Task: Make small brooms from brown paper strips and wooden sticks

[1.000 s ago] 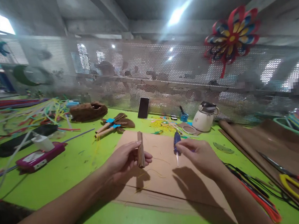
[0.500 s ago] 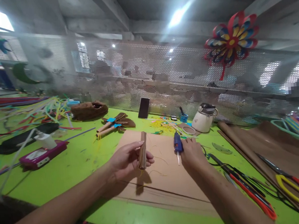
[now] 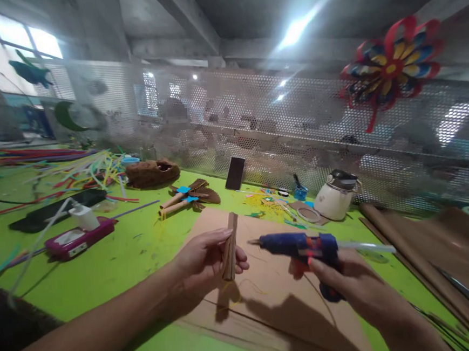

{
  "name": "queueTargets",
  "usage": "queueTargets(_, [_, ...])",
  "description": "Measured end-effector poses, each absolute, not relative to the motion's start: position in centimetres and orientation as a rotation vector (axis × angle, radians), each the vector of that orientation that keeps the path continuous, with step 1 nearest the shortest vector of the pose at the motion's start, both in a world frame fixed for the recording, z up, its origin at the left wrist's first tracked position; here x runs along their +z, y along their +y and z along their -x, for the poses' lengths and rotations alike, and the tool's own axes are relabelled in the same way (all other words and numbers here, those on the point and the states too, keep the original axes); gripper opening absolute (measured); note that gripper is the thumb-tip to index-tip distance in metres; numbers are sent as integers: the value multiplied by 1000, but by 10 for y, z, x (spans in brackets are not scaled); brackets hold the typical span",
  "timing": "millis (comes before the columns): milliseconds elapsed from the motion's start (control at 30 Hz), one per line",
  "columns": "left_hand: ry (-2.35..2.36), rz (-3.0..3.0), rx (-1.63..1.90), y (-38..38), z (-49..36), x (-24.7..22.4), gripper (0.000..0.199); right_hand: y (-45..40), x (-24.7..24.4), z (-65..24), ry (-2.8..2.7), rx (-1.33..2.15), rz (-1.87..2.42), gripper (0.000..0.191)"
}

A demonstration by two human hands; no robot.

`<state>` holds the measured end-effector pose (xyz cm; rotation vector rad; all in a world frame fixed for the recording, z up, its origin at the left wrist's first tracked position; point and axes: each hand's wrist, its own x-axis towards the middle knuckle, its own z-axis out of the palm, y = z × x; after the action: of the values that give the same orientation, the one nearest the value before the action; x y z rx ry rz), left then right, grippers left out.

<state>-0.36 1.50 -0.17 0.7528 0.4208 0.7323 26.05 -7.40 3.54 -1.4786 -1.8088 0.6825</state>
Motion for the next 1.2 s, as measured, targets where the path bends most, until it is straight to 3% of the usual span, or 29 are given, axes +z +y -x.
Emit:
queueTargets(400, [474,-796,681,12,0,-2,14,-91,32,-241,-1992,664,1581,37])
queueTargets(1200, [491,-916,640,8,-1,0,19,-92,24,-237,-1998,510,1428,27])
